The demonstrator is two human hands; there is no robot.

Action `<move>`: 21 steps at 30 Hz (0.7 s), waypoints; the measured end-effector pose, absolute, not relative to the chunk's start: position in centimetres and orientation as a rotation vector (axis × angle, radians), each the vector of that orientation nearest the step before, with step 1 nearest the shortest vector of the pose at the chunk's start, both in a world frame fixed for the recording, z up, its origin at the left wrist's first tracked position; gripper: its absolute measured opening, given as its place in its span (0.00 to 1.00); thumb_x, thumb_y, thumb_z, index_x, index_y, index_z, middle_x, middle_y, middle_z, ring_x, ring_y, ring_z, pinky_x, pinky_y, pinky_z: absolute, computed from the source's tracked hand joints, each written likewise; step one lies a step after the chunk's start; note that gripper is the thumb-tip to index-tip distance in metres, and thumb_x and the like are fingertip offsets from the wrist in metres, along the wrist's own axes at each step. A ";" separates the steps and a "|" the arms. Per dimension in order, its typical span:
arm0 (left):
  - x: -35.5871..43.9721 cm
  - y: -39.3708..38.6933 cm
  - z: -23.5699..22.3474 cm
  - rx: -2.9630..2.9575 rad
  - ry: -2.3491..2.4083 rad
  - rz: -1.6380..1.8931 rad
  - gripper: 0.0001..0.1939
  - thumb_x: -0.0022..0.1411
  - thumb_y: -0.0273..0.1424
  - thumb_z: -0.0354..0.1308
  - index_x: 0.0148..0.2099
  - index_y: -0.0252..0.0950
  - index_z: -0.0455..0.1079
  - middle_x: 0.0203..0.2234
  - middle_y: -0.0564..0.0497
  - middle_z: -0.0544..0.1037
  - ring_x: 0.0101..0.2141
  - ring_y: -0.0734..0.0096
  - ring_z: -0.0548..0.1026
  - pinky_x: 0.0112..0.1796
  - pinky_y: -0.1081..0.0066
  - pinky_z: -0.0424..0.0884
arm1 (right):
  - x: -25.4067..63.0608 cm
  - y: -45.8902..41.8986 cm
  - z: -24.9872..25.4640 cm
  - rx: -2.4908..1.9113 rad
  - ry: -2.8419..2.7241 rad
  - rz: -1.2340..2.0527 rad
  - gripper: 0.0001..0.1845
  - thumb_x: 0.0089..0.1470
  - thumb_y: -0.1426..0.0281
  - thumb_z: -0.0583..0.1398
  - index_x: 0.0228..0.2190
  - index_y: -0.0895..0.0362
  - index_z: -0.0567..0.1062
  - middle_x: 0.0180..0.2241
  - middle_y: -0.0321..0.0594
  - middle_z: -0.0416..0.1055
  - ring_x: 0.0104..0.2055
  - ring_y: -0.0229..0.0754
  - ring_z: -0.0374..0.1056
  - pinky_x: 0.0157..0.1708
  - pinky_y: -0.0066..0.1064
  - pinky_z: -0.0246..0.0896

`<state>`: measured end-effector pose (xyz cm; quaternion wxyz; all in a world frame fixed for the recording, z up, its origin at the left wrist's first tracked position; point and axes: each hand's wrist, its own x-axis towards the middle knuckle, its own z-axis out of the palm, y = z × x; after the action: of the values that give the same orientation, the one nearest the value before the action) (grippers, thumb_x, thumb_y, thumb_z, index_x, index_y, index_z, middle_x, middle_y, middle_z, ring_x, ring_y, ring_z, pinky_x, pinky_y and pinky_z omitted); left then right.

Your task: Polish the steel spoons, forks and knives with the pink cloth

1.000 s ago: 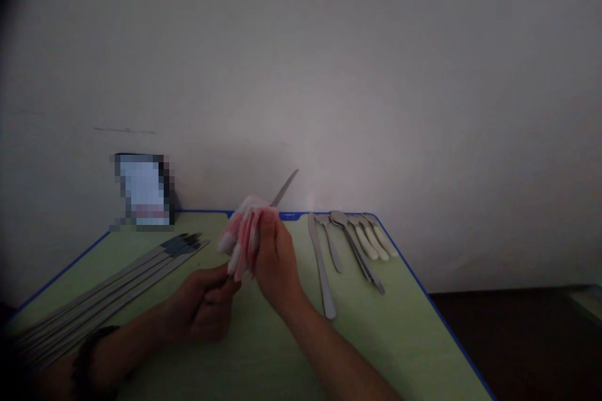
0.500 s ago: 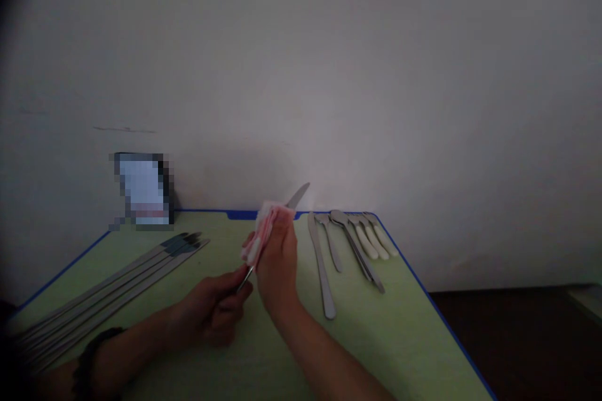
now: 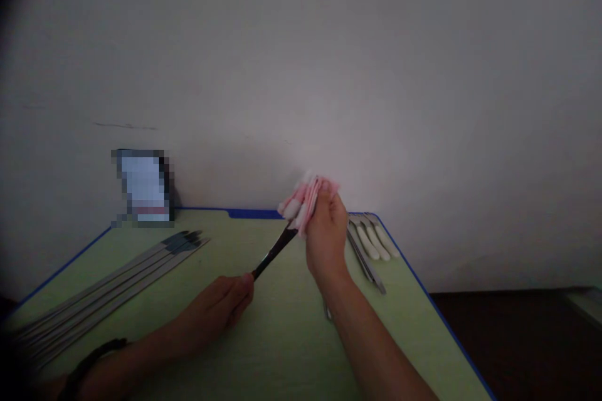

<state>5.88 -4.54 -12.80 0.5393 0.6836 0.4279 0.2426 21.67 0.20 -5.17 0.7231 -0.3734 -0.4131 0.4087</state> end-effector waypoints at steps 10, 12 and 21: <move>5.9 -4.5 -12.9 1.630 1.057 0.598 0.27 0.64 0.50 0.35 0.22 0.37 0.55 0.15 0.58 0.58 0.18 0.76 0.56 0.22 0.73 0.54 | 18.7 -1.0 -8.0 -1.073 -1.043 0.835 0.27 0.54 0.48 0.49 0.21 0.58 0.69 0.16 0.33 0.64 0.16 0.33 0.55 0.17 0.25 0.49; 6.1 -4.4 -12.9 1.590 1.081 0.620 0.27 0.63 0.51 0.35 0.21 0.38 0.55 0.14 0.59 0.57 0.17 0.76 0.55 0.21 0.73 0.53 | 18.1 -1.4 -8.6 -1.161 -1.086 0.846 0.28 0.53 0.47 0.50 0.18 0.57 0.66 0.13 0.30 0.57 0.15 0.32 0.50 0.15 0.25 0.44; 6.3 -4.1 -12.6 1.532 1.112 0.689 0.28 0.59 0.54 0.36 0.20 0.38 0.54 0.13 0.59 0.56 0.17 0.77 0.54 0.21 0.73 0.52 | 19.1 -0.9 -8.1 -1.136 -1.040 0.972 0.23 0.47 0.49 0.57 0.28 0.57 0.69 0.17 0.31 0.62 0.17 0.33 0.54 0.15 0.24 0.47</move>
<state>6.29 -4.09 -12.60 0.5344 0.6428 0.4665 0.2890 19.05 -0.92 -8.06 0.6132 -0.4927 -0.4513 0.4214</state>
